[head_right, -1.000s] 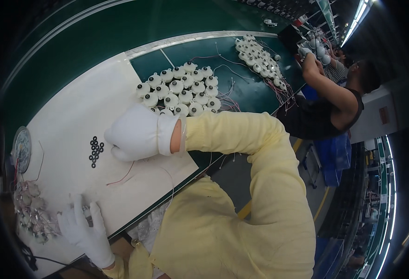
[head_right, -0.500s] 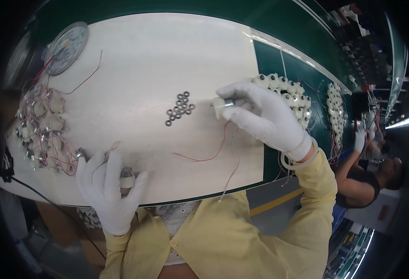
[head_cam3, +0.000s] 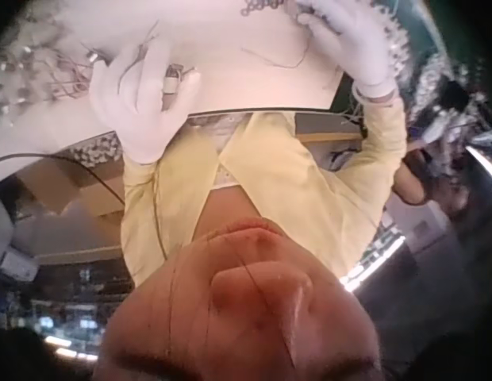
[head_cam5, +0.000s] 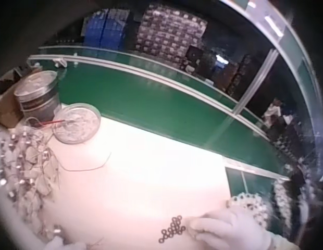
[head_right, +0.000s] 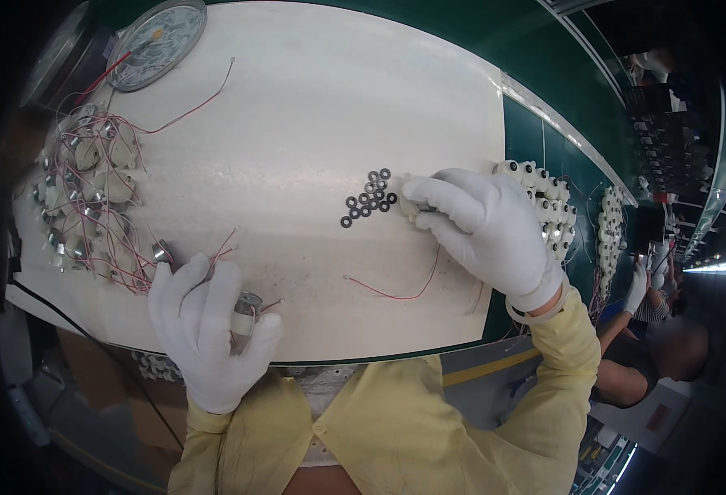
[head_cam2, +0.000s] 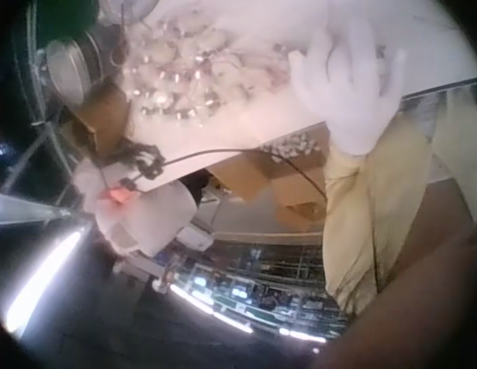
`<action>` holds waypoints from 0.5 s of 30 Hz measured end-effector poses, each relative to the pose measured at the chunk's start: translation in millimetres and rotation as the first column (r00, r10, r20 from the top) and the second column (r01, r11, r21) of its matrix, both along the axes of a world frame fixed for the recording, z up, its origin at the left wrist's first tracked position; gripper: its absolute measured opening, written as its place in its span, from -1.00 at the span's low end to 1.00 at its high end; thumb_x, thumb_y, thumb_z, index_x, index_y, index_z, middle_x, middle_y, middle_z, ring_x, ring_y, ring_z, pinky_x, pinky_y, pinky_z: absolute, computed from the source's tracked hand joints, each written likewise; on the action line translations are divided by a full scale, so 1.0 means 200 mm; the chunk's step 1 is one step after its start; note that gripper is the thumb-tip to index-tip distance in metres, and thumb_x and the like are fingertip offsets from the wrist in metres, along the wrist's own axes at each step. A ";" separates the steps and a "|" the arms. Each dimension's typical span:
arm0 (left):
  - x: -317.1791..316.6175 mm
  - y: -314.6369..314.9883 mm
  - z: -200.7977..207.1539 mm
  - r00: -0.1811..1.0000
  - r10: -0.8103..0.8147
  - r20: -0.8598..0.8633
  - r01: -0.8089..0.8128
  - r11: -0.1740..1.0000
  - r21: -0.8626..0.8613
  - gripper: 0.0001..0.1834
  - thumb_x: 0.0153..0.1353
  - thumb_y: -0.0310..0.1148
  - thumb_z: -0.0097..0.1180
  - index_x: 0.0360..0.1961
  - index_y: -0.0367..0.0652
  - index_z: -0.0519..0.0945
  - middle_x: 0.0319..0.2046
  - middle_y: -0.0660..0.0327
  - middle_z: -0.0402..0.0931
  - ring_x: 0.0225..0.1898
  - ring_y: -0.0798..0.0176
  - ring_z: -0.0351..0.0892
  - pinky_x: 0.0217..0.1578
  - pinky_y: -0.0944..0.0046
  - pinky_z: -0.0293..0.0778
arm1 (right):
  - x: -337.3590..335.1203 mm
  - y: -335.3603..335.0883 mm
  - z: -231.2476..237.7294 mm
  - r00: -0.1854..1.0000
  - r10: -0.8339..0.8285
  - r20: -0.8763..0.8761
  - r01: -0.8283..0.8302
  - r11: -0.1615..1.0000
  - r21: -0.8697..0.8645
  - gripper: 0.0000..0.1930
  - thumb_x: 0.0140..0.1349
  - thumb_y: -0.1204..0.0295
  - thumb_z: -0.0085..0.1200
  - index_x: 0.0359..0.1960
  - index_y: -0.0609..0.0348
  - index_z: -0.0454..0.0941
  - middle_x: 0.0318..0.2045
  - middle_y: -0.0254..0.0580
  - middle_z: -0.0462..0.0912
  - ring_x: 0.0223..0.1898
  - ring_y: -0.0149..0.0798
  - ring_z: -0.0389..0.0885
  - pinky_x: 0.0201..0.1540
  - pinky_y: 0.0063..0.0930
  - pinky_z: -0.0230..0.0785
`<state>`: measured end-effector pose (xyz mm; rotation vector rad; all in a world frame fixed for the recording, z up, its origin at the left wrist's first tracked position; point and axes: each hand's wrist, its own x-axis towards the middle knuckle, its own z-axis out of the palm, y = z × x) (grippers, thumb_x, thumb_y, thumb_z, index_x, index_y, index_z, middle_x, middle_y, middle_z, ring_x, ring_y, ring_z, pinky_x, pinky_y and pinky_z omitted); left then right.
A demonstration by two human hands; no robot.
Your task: The person assembles small white cylindrical electronic components by inserting metal washers into their centers. They pick up the components and washers from the table, fit the parts together, and place the finished units into a growing pile on the right. Later, the person uses a red-handled brush to apply a white paste from a container onto the tops of the assembled components.
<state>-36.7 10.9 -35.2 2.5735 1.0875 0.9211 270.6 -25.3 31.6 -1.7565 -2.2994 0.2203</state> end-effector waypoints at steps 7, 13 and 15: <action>0.00 0.00 -0.01 1.000 -0.007 0.008 0.007 1.000 0.003 -0.44 0.05 0.01 0.33 0.05 0.00 0.60 -0.31 0.28 0.45 -0.01 0.08 0.48 0.20 -0.19 0.21 | -0.02 0.01 -0.01 0.946 0.030 0.321 -0.031 1.000 -0.003 -0.67 0.05 0.40 0.25 -0.09 -0.12 0.58 -0.45 -0.47 0.55 -0.48 -0.26 0.52 -0.37 -0.37 0.28; 0.00 0.00 0.00 1.000 -0.007 -0.001 0.007 1.000 0.001 -0.45 0.07 0.00 0.32 0.06 0.00 0.60 -0.30 0.28 0.44 -0.01 0.08 0.48 0.20 -0.19 0.21 | -0.06 -0.01 0.04 0.884 0.079 0.461 -0.055 0.996 -0.065 -0.68 0.07 0.36 0.22 -0.09 -0.16 0.58 -0.47 -0.49 0.52 -0.47 -0.32 0.53 -0.35 -0.38 0.29; 0.00 0.00 0.00 1.000 -0.004 -0.004 0.004 1.000 0.000 -0.45 0.07 0.00 0.32 0.06 0.00 0.60 -0.31 0.28 0.44 -0.01 0.08 0.48 0.20 -0.19 0.21 | -0.06 -0.01 0.08 0.857 0.108 0.503 -0.086 0.994 -0.067 -0.71 0.07 0.36 0.19 -0.12 -0.17 0.58 -0.49 -0.48 0.49 -0.49 -0.34 0.51 -0.35 -0.39 0.29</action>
